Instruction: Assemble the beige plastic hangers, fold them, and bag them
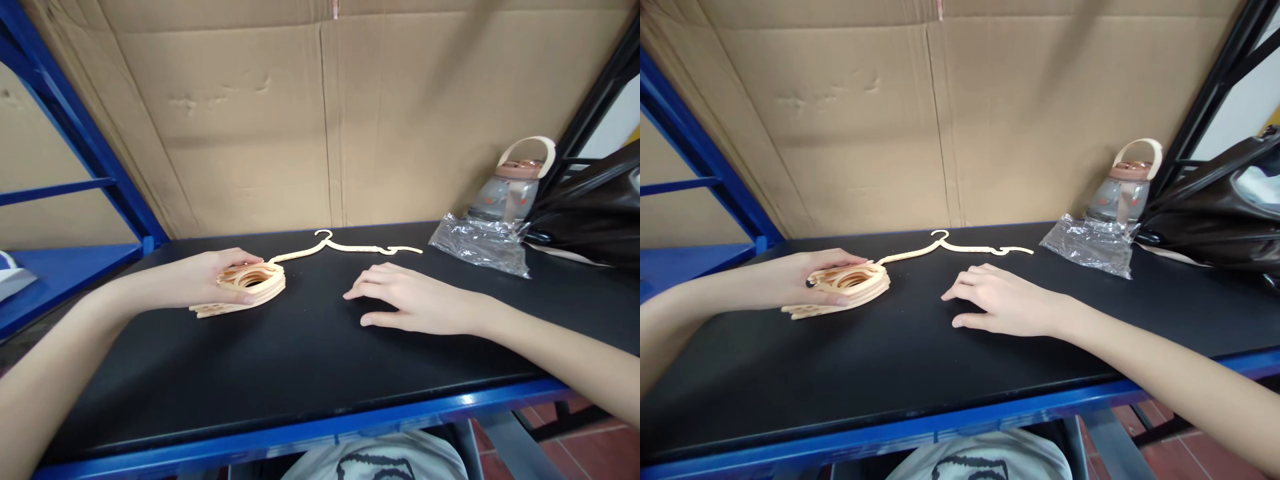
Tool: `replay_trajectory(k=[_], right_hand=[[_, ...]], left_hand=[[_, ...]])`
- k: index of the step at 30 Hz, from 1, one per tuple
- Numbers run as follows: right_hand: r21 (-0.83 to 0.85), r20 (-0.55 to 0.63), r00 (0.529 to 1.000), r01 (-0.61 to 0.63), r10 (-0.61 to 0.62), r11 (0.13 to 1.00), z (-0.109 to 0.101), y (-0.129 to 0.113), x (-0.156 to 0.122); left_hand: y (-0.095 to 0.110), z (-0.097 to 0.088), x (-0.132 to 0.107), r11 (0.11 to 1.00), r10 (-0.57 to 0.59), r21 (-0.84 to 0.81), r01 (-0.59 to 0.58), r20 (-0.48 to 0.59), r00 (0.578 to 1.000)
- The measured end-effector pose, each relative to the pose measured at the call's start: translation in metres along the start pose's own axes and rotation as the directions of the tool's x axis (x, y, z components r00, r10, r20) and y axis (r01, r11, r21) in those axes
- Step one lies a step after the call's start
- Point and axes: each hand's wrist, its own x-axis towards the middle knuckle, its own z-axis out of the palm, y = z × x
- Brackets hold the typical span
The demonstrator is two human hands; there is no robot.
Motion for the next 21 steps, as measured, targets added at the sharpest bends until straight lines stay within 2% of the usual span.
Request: replay_trajectory(k=[7, 21], right_hand=[[0.004, 0.012, 1.0, 0.001, -0.001, 1.0, 0.0002, 0.0008, 0.0003], [0.007, 0.002, 1.0, 0.027, -0.027, 1.0, -0.0001, 0.0028, -0.0011]], left_hand=[[0.0036, -0.0023, -0.0012, 1.0, -0.023, 0.008, 0.023, 0.039, 0.999], [0.0094, -0.0067, -0.0034, 1.0, -0.007, 0.011, 0.006, 0.033, 0.999]])
